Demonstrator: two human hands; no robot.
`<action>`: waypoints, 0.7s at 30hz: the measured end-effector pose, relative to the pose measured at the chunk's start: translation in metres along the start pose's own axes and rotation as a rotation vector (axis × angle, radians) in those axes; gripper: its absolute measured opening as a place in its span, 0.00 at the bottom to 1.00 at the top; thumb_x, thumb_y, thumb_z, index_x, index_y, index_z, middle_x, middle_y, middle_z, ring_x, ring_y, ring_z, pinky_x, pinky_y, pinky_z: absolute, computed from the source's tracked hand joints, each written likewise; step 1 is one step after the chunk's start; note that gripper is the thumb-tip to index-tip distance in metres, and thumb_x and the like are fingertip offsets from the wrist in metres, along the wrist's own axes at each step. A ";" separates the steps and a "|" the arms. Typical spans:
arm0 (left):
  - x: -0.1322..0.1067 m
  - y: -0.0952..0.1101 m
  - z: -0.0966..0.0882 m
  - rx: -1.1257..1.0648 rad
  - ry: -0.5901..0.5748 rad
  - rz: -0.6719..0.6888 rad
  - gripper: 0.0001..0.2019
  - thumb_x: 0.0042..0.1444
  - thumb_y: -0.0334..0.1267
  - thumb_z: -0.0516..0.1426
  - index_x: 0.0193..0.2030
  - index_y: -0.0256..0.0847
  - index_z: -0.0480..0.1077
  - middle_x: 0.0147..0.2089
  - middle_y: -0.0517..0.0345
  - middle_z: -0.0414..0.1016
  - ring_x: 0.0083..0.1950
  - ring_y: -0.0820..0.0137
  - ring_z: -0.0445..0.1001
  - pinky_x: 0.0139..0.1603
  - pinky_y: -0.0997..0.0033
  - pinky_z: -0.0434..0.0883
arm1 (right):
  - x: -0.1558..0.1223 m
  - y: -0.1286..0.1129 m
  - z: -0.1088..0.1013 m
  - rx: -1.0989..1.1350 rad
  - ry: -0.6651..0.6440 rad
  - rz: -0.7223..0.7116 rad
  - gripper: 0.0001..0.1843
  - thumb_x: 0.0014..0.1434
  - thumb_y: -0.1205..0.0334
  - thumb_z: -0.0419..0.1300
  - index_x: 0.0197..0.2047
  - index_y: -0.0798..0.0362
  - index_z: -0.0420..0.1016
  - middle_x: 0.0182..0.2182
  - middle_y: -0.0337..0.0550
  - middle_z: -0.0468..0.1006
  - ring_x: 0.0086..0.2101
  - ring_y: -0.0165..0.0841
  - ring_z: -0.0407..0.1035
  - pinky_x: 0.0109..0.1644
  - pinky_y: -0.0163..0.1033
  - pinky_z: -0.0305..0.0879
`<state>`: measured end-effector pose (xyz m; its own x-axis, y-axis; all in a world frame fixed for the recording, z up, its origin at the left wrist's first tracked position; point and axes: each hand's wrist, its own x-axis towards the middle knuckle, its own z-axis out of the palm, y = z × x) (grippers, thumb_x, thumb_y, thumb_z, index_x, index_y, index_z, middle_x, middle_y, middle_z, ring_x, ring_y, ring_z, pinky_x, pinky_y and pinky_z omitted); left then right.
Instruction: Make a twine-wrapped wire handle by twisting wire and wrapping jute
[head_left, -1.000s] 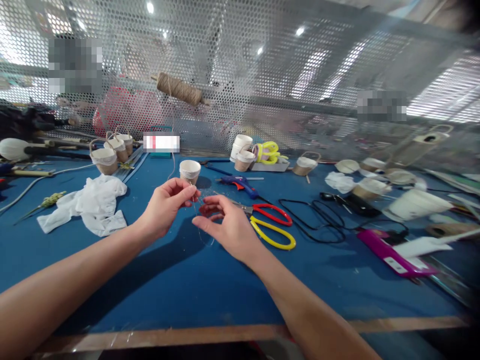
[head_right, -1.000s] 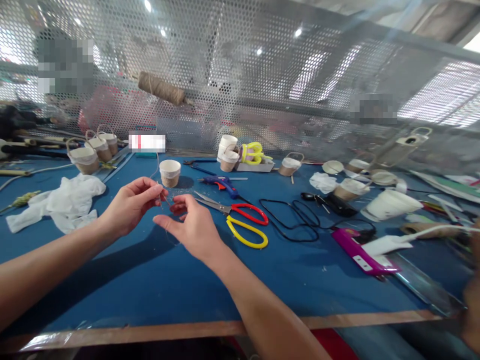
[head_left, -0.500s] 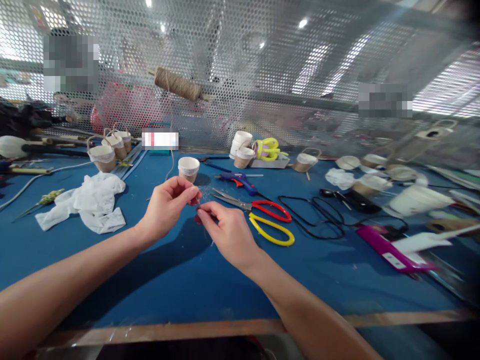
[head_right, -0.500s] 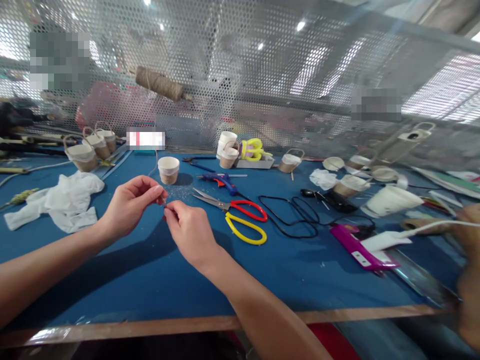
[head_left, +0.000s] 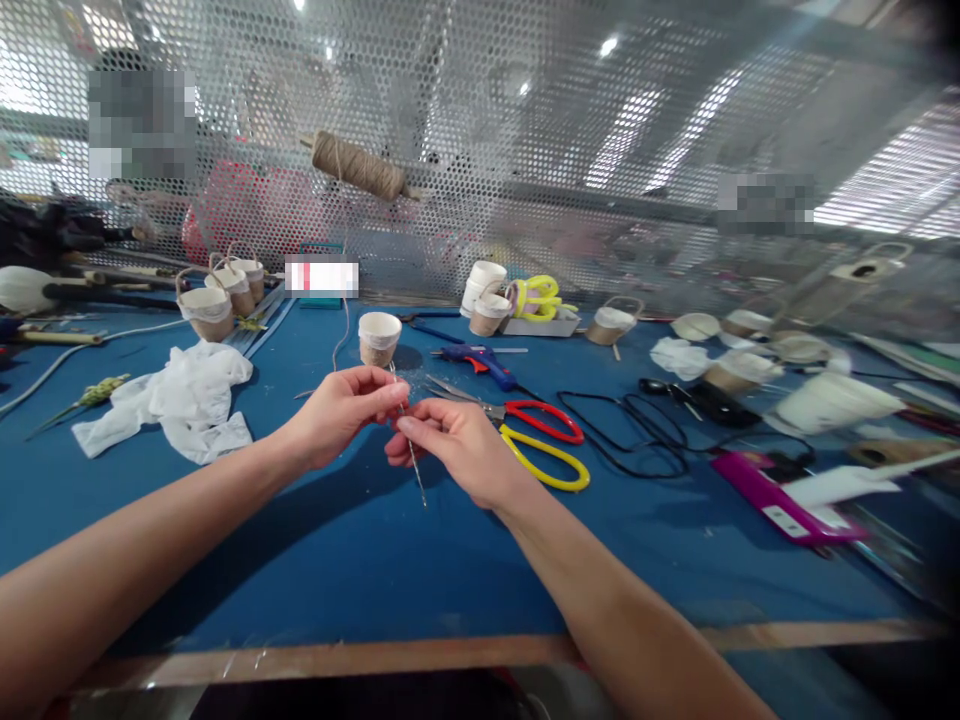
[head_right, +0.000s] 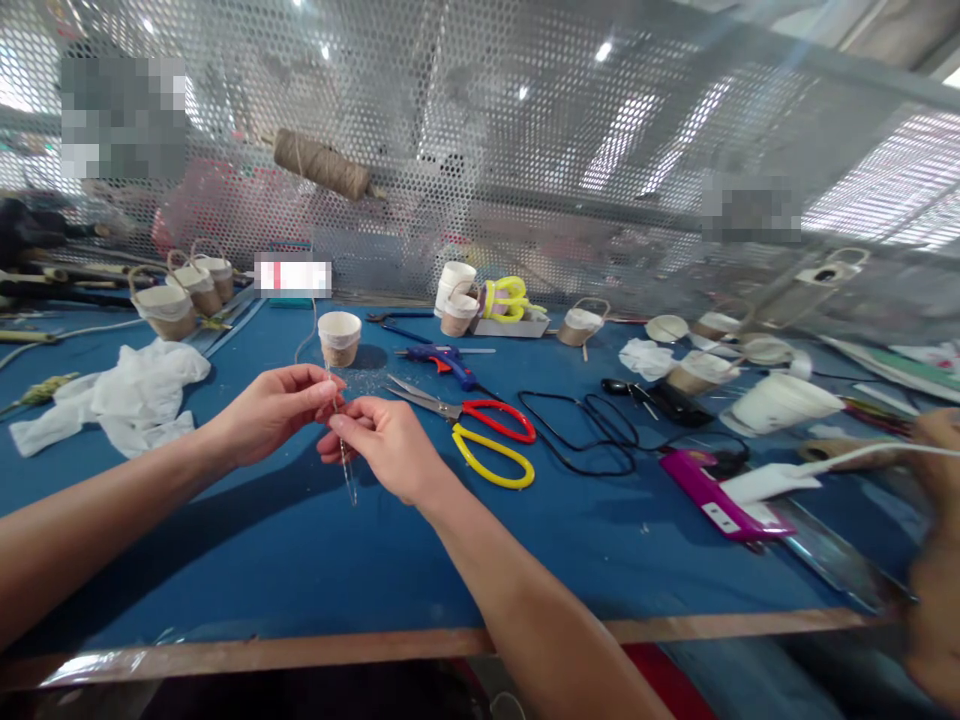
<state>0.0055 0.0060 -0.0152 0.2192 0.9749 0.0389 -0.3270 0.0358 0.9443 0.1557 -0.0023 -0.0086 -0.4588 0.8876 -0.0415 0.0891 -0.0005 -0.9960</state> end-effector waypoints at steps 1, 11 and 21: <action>-0.001 0.000 0.001 0.013 -0.002 -0.012 0.08 0.43 0.35 0.62 0.27 0.33 0.70 0.25 0.58 0.71 0.25 0.77 0.68 0.29 0.73 0.64 | 0.000 0.000 -0.001 0.029 -0.009 0.004 0.08 0.52 0.59 0.59 0.29 0.57 0.71 0.22 0.39 0.76 0.24 0.28 0.72 0.34 0.37 0.68; -0.005 0.002 0.008 0.089 0.079 0.088 0.04 0.41 0.32 0.62 0.23 0.35 0.72 0.21 0.60 0.71 0.23 0.77 0.67 0.26 0.75 0.64 | 0.002 0.004 -0.007 0.186 -0.117 0.036 0.10 0.50 0.58 0.61 0.31 0.57 0.71 0.23 0.39 0.77 0.25 0.29 0.73 0.32 0.36 0.67; -0.001 0.003 -0.003 -0.089 -0.143 -0.038 0.09 0.43 0.38 0.63 0.31 0.35 0.74 0.22 0.60 0.70 0.23 0.79 0.66 0.28 0.76 0.65 | -0.001 -0.004 -0.008 0.221 -0.165 0.087 0.09 0.49 0.59 0.62 0.29 0.57 0.71 0.21 0.38 0.77 0.23 0.28 0.73 0.31 0.35 0.67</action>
<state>0.0017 0.0058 -0.0137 0.3596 0.9314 0.0563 -0.3947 0.0971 0.9137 0.1633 0.0002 -0.0035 -0.5974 0.7927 -0.1215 -0.0525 -0.1898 -0.9804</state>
